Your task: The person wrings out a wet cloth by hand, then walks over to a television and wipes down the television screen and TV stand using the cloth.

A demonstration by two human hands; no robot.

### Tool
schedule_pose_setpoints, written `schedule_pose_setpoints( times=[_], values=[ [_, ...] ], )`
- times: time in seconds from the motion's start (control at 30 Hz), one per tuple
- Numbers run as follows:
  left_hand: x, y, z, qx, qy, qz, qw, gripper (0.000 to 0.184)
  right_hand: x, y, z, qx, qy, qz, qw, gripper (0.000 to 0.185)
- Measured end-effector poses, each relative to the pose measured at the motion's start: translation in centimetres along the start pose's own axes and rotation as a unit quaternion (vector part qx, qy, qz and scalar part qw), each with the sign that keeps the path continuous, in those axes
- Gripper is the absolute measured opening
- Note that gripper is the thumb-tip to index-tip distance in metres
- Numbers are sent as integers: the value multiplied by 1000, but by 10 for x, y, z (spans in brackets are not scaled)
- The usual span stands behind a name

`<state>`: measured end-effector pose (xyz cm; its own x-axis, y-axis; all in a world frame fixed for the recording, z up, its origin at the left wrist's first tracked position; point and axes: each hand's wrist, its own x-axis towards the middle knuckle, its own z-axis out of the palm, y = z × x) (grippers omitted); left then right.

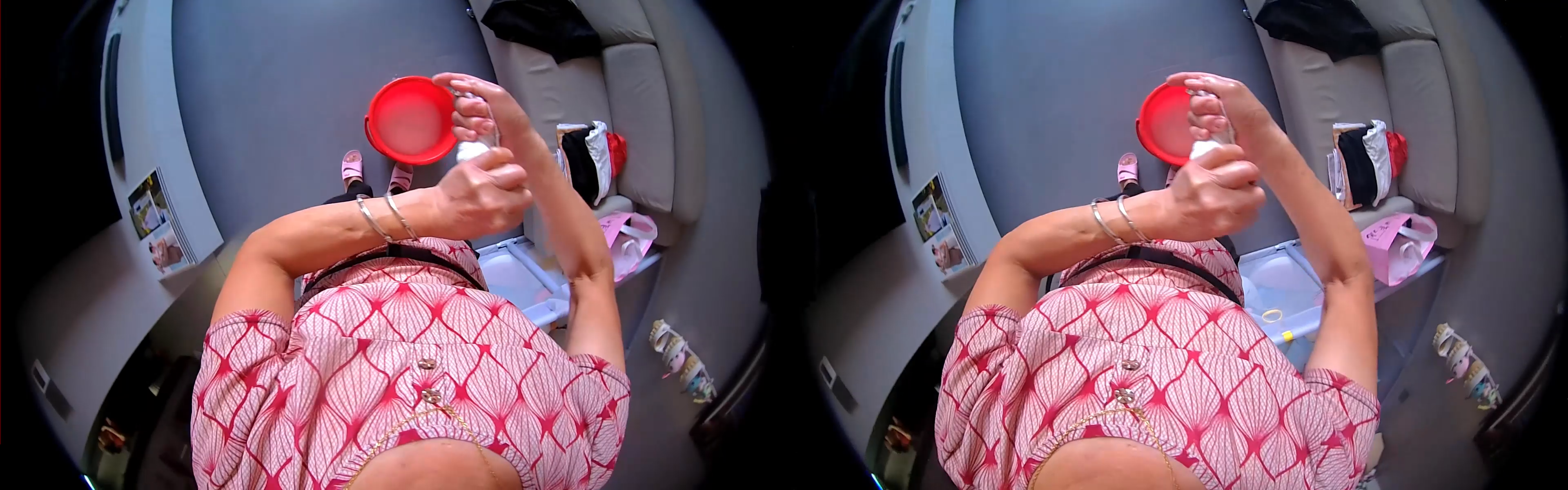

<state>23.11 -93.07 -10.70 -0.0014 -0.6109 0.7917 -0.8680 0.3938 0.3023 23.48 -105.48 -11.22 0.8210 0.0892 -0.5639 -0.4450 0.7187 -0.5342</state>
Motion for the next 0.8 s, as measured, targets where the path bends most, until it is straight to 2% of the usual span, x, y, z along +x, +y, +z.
schedule_pose_setpoints(
  times=[0.07, 0.3, 0.5, 0.57, 0.73, 0.8],
  values=[
    [-4, -2, 8, 21, -24, 10, 999, 9, 5, -5, -1, -1, 4, 34, 999, 23],
    [-25, -12, 38, 65, -55, 10, 996, 6, 27, -4, 0, -175, 63, 102, 977, 25],
    [-34, -24, 60, 123, -145, 32, 981, 11, 38, -1, -9, -266, 93, 87, 955, 24],
    [-36, -27, 64, 130, -154, 32, 979, 10, 42, 2, -9, -327, 115, 41, 937, 24],
    [-38, -39, 78, 93, -244, -8, 965, 7, 51, 2, -12, -320, 126, 37, 938, 24],
    [-38, -43, 80, 88, -244, -9, 966, 7, 52, 2, -13, -311, 141, 26, 939, 24]
  ],
)
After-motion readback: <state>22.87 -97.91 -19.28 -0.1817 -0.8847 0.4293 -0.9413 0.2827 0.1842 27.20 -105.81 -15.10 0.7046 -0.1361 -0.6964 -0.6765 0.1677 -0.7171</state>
